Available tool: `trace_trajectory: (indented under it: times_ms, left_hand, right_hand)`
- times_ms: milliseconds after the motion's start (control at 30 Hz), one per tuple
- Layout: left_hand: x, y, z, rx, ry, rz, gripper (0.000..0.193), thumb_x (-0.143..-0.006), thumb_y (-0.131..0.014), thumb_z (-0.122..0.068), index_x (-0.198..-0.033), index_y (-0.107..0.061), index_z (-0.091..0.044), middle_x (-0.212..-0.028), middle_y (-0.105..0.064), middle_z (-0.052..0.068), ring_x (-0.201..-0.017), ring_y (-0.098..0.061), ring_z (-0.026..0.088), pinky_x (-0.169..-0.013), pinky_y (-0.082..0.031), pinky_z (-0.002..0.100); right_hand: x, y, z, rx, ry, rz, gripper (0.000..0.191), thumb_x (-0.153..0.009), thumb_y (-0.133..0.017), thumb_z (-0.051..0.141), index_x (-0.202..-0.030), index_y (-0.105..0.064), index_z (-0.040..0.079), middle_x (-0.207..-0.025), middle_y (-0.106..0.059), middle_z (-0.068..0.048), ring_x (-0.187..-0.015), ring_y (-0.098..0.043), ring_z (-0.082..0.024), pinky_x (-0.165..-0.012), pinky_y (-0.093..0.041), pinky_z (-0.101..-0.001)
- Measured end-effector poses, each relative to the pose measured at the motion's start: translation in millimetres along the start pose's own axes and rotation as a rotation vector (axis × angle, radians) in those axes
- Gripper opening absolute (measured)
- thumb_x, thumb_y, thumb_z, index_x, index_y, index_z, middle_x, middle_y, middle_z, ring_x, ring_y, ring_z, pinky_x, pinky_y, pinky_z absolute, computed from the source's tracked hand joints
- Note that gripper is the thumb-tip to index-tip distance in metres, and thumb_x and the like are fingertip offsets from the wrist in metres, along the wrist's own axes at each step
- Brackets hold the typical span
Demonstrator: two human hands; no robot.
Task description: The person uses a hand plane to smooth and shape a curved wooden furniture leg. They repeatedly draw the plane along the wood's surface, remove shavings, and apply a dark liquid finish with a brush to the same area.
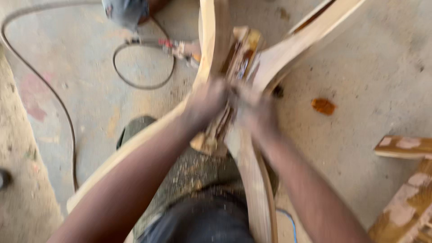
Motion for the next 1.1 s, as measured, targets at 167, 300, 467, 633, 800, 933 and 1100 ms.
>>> trace_trajectory:
  times_ms: [167,300,467,633,800,933,1100]
  left_hand:
    - [78.0,11.5,-19.7,-0.19,-0.231,-0.305,0.045,-0.078,-0.069,-0.009,-0.123,-0.072,-0.003,-0.115,-0.07,0.022,-0.101,-0.07,0.036,-0.082,-0.06,0.048]
    - [138.3,-10.2,-8.4,-0.121,-0.151,-0.091,0.029,-0.089,-0.061,-0.002,-0.113,-0.073,-0.013,-0.123,-0.073,0.014,-0.109,-0.073,0.029,-0.091,-0.061,0.044]
    - [11.5,10.2,1.4,-0.095,0.013,-0.099,0.025,-0.098,-0.053,-0.006,-0.115,-0.072,-0.009,-0.11,-0.072,0.018,-0.098,-0.071,0.034,-0.085,-0.06,0.048]
    - [57.1,1.4,4.4,-0.163,-0.044,-0.234,0.02,-0.089,-0.064,-0.007,-0.108,-0.072,-0.009,-0.102,-0.074,0.017,-0.092,-0.072,0.031,-0.079,-0.061,0.046]
    - [146.4,-29.0,21.5,-0.088,-0.073,-0.139,0.027,-0.085,-0.069,0.001,-0.109,-0.074,-0.01,-0.099,-0.077,0.012,-0.08,-0.075,0.023,-0.069,-0.065,0.034]
    - [70.1,-24.4,29.8,-0.175,0.174,0.186,0.023,-0.099,-0.057,-0.002,-0.117,-0.07,-0.008,-0.091,-0.075,0.013,-0.064,-0.073,0.021,-0.052,-0.062,0.035]
    - [-61.9,58.6,-46.0,-0.13,-0.192,-0.158,0.013,-0.095,-0.067,-0.012,-0.103,-0.077,-0.01,-0.088,-0.076,0.015,-0.073,-0.073,0.023,-0.072,-0.062,0.04]
  right_hand:
    - [34.7,-42.0,-25.2,0.211,0.025,0.086,0.037,-0.112,-0.051,0.021,-0.147,-0.06,0.017,-0.128,-0.064,-0.005,-0.07,-0.068,-0.016,-0.052,-0.059,-0.0219]
    - [77.8,-72.9,-36.4,0.561,0.051,0.331,0.05,-0.101,-0.047,0.01,-0.149,-0.058,0.017,-0.111,-0.066,-0.005,-0.048,-0.059,-0.015,-0.034,-0.049,-0.0236]
    - [12.0,-25.6,-28.9,0.154,-0.086,0.141,0.034,-0.103,-0.059,0.026,-0.135,-0.066,0.016,-0.079,-0.072,-0.013,-0.046,-0.059,-0.012,-0.033,-0.049,-0.0235]
    - [21.9,-38.8,28.6,0.397,0.368,0.023,0.021,-0.109,-0.062,0.021,-0.125,-0.069,0.009,-0.083,-0.077,-0.01,-0.059,-0.07,-0.012,-0.041,-0.056,-0.0231]
    - [79.2,-69.0,9.8,0.354,0.42,0.11,0.035,-0.103,-0.06,0.01,-0.139,-0.059,0.008,-0.107,-0.074,-0.018,-0.076,-0.069,-0.017,-0.055,-0.06,-0.0222]
    - [30.2,-48.7,-41.3,0.281,-0.005,0.275,0.048,-0.096,-0.054,-0.002,-0.137,-0.066,0.021,-0.084,-0.078,-0.012,-0.048,-0.062,-0.01,-0.031,-0.048,-0.0218]
    - [-48.9,52.7,26.5,0.002,0.502,-0.103,0.027,-0.107,-0.064,0.014,-0.131,-0.067,0.001,-0.117,-0.072,-0.013,-0.092,-0.075,-0.016,-0.067,-0.064,-0.0226]
Point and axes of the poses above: each hand's wrist, its own x-axis away from the middle knuckle, its own y-axis out of the back of the hand, z = x × y, the point moved 8 cm from there along -x, towards the middle knuckle
